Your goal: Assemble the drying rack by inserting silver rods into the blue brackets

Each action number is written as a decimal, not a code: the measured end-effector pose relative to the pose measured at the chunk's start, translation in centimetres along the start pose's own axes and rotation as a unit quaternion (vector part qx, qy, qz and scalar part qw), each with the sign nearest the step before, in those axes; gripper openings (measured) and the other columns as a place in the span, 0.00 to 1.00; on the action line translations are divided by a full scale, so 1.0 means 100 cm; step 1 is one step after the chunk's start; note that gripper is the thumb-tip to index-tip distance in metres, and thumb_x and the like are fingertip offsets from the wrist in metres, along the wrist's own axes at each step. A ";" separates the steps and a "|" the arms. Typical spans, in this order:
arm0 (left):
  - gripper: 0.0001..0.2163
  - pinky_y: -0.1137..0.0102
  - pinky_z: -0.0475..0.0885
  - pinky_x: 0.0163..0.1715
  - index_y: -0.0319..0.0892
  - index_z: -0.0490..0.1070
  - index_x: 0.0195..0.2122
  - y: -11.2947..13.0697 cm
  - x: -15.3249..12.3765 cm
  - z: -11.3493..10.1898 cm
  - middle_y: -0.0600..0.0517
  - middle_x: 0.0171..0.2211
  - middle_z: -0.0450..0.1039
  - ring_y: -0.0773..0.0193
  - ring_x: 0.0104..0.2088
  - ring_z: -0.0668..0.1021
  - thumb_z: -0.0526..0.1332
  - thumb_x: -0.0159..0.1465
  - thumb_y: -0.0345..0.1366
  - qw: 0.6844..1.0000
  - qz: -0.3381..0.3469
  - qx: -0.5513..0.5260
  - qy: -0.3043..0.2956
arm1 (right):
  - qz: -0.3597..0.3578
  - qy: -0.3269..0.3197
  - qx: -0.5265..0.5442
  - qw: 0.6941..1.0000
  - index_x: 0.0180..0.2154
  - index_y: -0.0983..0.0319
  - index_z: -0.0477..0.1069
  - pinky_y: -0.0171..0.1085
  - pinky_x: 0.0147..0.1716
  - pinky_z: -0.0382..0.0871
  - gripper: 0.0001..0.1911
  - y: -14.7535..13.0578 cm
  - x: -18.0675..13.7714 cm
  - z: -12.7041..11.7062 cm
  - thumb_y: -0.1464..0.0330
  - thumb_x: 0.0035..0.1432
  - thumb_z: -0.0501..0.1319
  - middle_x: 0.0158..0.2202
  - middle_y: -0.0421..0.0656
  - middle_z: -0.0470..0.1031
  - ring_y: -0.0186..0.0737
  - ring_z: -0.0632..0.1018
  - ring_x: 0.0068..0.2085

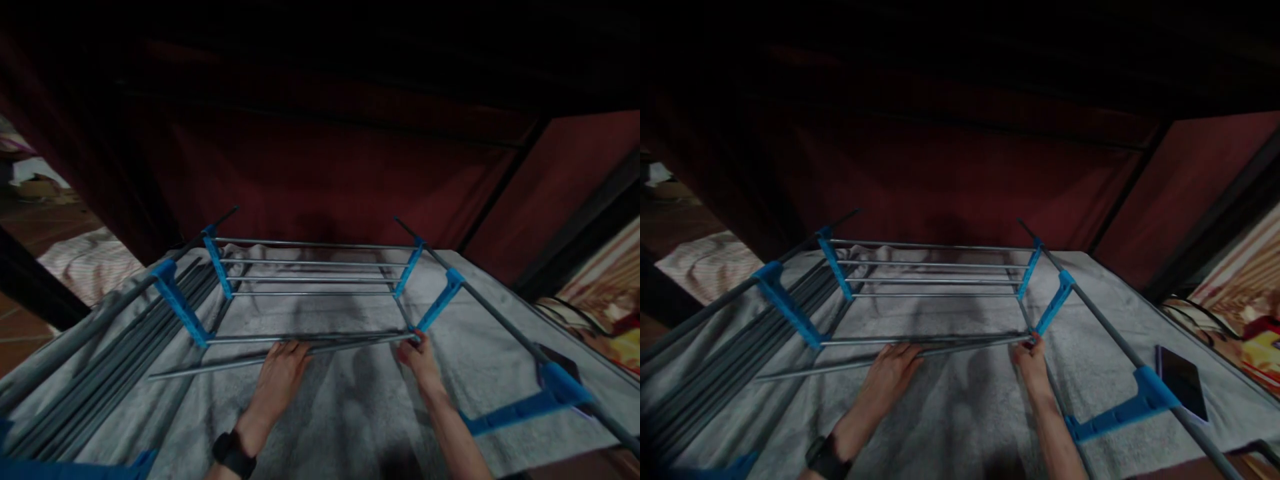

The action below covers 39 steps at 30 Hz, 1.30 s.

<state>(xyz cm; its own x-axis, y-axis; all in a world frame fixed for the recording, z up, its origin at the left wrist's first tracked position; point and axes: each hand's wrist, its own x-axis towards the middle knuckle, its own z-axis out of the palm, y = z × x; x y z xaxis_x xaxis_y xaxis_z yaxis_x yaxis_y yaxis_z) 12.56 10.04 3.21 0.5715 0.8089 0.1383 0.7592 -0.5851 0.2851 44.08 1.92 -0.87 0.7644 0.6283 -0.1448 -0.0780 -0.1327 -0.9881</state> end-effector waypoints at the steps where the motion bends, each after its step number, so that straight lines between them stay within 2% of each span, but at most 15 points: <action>1: 0.14 0.56 0.66 0.54 0.45 0.76 0.49 -0.001 0.001 0.000 0.47 0.45 0.78 0.55 0.47 0.78 0.51 0.72 0.33 1.000 -0.005 0.008 -0.003 | 0.045 -0.021 0.075 0.996 0.47 0.58 0.64 0.42 0.37 0.76 0.29 -0.003 -0.002 0.002 0.65 0.41 0.68 0.34 0.39 0.76 0.42 0.79 0.33; 3: 0.15 0.55 0.66 0.54 0.45 0.76 0.49 -0.003 0.002 0.000 0.46 0.45 0.78 0.53 0.47 0.78 0.50 0.72 0.33 1.000 -0.013 0.025 -0.004 | 0.105 -0.092 0.176 0.975 0.40 0.59 0.66 0.42 0.41 0.77 0.24 -0.008 -0.009 0.008 0.66 0.40 0.71 0.34 0.40 0.78 0.42 0.80 0.35; 6: 0.16 0.55 0.67 0.53 0.46 0.76 0.50 -0.002 0.004 0.000 0.47 0.45 0.79 0.53 0.47 0.79 0.49 0.72 0.34 0.999 -0.005 0.032 -0.002 | 0.125 -0.155 0.227 0.953 0.37 0.60 0.71 0.41 0.45 0.77 0.17 -0.012 -0.019 0.015 0.64 0.45 0.71 0.33 0.41 0.79 0.42 0.81 0.38; 11: 0.17 0.55 0.66 0.55 0.45 0.76 0.51 0.008 0.002 0.006 0.45 0.50 0.78 0.52 0.50 0.78 0.49 0.72 0.34 0.999 0.004 0.032 -0.017 | 0.123 -0.147 0.253 0.948 0.35 0.59 0.73 0.39 0.44 0.77 0.12 -0.008 -0.021 0.020 0.62 0.50 0.70 0.36 0.42 0.80 0.40 0.81 0.38; 15: 0.17 0.57 0.68 0.52 0.45 0.76 0.51 0.012 -0.001 0.011 0.46 0.47 0.79 0.54 0.47 0.79 0.49 0.72 0.34 0.999 0.024 0.032 -0.035 | 0.132 -0.117 0.269 0.947 0.34 0.60 0.72 0.37 0.41 0.78 0.11 -0.003 -0.013 0.018 0.63 0.50 0.70 0.34 0.40 0.80 0.38 0.81 0.36; 20: 0.18 0.58 0.67 0.52 0.46 0.76 0.50 0.008 0.004 0.007 0.46 0.48 0.78 0.54 0.48 0.78 0.48 0.71 0.30 0.997 0.019 0.055 -0.048 | 0.131 -0.100 0.261 0.951 0.33 0.59 0.71 0.37 0.41 0.78 0.09 0.001 -0.005 0.012 0.64 0.51 0.69 0.32 0.39 0.80 0.38 0.81 0.35; 25: 0.17 0.58 0.68 0.53 0.44 0.76 0.49 0.004 0.008 0.006 0.46 0.48 0.77 0.55 0.49 0.78 0.48 0.70 0.31 0.997 0.004 0.043 -0.065 | 0.113 -0.097 0.269 0.952 0.33 0.57 0.71 0.41 0.44 0.79 0.11 0.003 -0.001 0.004 0.63 0.49 0.70 0.34 0.39 0.80 0.40 0.81 0.36; 30: 0.16 0.60 0.68 0.53 0.44 0.75 0.49 0.001 0.008 0.011 0.47 0.49 0.78 0.56 0.49 0.78 0.49 0.69 0.31 0.996 0.012 0.027 -0.086 | 0.118 -0.069 0.259 0.956 0.32 0.58 0.71 0.37 0.41 0.78 0.10 0.007 0.004 -0.001 0.63 0.50 0.69 0.32 0.38 0.79 0.38 0.81 0.34; 39: 0.15 0.59 0.68 0.53 0.45 0.74 0.48 -0.001 0.010 0.000 0.47 0.47 0.78 0.57 0.48 0.78 0.49 0.70 0.32 0.997 -0.007 0.031 -0.074 | 0.112 -0.037 0.259 0.959 0.33 0.57 0.72 0.41 0.43 0.79 0.08 0.010 0.010 -0.007 0.63 0.51 0.68 0.33 0.39 0.80 0.41 0.81 0.36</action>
<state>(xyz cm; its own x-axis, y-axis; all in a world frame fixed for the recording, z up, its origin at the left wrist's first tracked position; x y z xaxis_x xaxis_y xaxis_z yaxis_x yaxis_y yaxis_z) 13.06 10.89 3.31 0.5974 0.8019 -0.0071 0.7820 -0.5806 0.2266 45.17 1.90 -1.95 0.6456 0.6838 -0.3400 -0.5562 0.1160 -0.8229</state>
